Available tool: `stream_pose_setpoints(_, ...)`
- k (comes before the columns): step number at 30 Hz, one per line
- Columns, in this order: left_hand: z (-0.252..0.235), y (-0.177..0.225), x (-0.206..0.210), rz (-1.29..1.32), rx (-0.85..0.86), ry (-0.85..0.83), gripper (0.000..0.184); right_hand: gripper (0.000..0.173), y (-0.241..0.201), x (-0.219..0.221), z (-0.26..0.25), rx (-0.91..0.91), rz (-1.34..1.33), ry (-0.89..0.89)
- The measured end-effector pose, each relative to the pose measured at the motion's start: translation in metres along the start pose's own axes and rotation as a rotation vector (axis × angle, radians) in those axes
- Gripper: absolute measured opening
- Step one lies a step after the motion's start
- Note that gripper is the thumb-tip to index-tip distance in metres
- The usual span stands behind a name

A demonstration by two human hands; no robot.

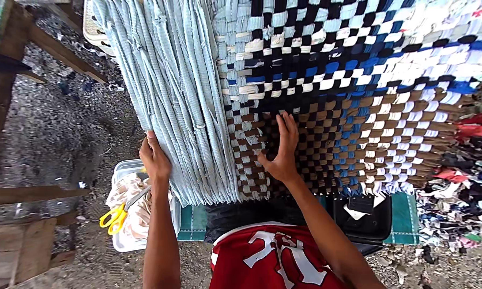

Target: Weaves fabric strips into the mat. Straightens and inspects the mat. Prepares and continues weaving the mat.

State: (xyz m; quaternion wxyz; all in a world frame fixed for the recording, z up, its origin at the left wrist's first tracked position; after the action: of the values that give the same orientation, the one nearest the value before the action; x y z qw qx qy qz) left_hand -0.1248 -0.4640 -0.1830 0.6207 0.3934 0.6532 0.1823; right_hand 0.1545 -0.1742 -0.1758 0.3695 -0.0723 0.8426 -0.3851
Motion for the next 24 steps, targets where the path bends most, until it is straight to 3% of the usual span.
stream_pose_setpoints(5, 0.002, 0.003, -0.003, -0.017, -0.006, 0.005, 0.067, 0.111, -0.025, 0.013, -0.022, -0.011, 0.186, 0.184)
stream_pose_setpoints(13, -0.001, 0.003, 0.002, 0.002, -0.012, -0.010, 0.066, 0.104, -0.008, 0.003, -0.034, -0.038, 0.246, 0.062)
stream_pose_setpoints(18, -0.002, 0.005, 0.002, -0.018, -0.010, -0.006, 0.066, 0.105, -0.020, -0.003, -0.039, -0.039, 0.122, 0.126)
stream_pose_setpoints(21, -0.004, 0.005, 0.002, 0.015, 0.008, -0.008, 0.063, 0.106, -0.034, 0.005, -0.055, -0.055, 0.156, 0.208)
stream_pose_setpoints(24, -0.005, 0.004, 0.001, 0.040, 0.019, 0.001, 0.060, 0.103, -0.038, 0.016, -0.070, -0.044, 0.238, 0.174)
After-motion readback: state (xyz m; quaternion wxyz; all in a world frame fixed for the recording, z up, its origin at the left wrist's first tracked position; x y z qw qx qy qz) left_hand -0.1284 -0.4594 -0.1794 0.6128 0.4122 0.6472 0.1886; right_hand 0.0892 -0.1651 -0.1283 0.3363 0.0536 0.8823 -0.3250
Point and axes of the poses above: each hand's wrist, its own z-axis away from the middle knuckle, its own x-axis out of the palm, y = z × x, the point moved 6 cm from there along -z, towards the middle knuckle, and after that the axes turned 8 degrees about -z, right-handed, at the moved point
